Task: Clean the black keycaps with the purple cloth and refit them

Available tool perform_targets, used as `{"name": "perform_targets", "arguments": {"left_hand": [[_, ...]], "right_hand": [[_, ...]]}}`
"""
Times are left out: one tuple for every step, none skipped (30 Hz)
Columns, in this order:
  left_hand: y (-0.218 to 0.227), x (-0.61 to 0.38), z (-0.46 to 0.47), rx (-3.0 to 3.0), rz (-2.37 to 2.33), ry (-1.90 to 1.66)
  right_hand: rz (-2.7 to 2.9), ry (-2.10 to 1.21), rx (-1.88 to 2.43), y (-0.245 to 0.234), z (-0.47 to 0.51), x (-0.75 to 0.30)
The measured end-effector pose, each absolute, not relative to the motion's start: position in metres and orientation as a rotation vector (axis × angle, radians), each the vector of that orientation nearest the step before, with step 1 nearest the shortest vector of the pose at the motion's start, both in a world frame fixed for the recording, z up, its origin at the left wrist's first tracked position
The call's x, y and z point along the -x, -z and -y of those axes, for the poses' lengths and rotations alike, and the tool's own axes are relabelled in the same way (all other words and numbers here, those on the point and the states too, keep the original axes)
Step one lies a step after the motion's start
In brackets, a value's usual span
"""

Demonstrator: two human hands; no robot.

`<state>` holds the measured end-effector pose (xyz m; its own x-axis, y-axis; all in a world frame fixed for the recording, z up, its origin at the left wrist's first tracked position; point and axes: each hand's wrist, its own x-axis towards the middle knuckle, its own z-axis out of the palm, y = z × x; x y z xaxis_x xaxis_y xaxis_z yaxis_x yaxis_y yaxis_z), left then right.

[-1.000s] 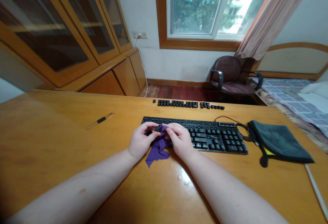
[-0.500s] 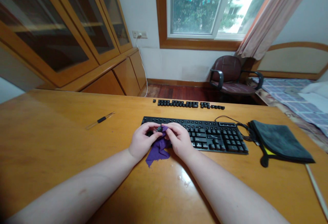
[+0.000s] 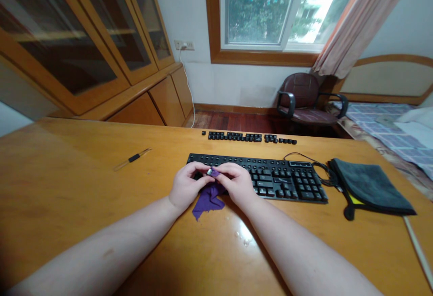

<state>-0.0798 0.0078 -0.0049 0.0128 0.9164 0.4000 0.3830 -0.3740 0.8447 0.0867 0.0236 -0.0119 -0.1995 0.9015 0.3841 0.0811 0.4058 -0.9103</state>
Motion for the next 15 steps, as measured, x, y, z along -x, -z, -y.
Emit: {"name": "perform_targets", "arguments": {"left_hand": [[0.005,0.08,-0.008,-1.791,-1.321,-1.354],[0.005,0.081,-0.008,-1.8,-1.312,-1.356],[0.006,0.081,-0.008,-1.807,-1.303,-1.359],[0.006,0.082,-0.009,-1.811,-1.296,-1.362],[0.007,0.082,-0.009,-1.81,-1.292,-1.367],[0.008,0.082,-0.009,-1.807,-1.289,-1.374],[0.009,0.082,-0.009,-1.8,-1.288,-1.381],[0.01,0.082,-0.009,-1.79,-1.289,-1.389],[0.011,0.082,-0.01,-1.779,-1.29,-1.392],[0.012,0.081,-0.01,-1.766,-1.292,-1.395],[0.013,0.081,-0.01,-1.751,-1.292,-1.395],[0.014,0.08,-0.01,-1.733,-1.29,-1.395],[0.014,0.08,-0.01,-1.712,-1.286,-1.397],[0.015,0.08,-0.01,-1.689,-1.278,-1.398],[0.015,0.079,-0.01,-1.665,-1.267,-1.398]], "right_hand": [[1.603,-0.98,0.878,0.012,-0.024,-0.087],[1.606,-1.0,0.868,0.012,-0.025,-0.088],[1.605,-1.022,0.861,0.012,-0.026,-0.088],[1.6,-1.042,0.857,0.011,-0.027,-0.089],[1.59,-1.06,0.859,0.011,-0.027,-0.089],[1.579,-1.076,0.866,0.01,-0.027,-0.089],[1.567,-1.089,0.878,0.009,-0.027,-0.088],[1.556,-1.097,0.893,0.008,-0.027,-0.088],[1.545,-1.102,0.908,0.006,-0.027,-0.088],[1.534,-1.105,0.92,0.005,-0.027,-0.088],[1.524,-1.108,0.926,0.005,-0.026,-0.087],[1.517,-1.111,0.927,0.004,-0.026,-0.087],[1.516,-1.116,0.923,0.004,-0.026,-0.088],[1.521,-1.124,0.917,0.004,-0.026,-0.088],[1.531,-1.131,0.909,0.004,-0.027,-0.088]]}}
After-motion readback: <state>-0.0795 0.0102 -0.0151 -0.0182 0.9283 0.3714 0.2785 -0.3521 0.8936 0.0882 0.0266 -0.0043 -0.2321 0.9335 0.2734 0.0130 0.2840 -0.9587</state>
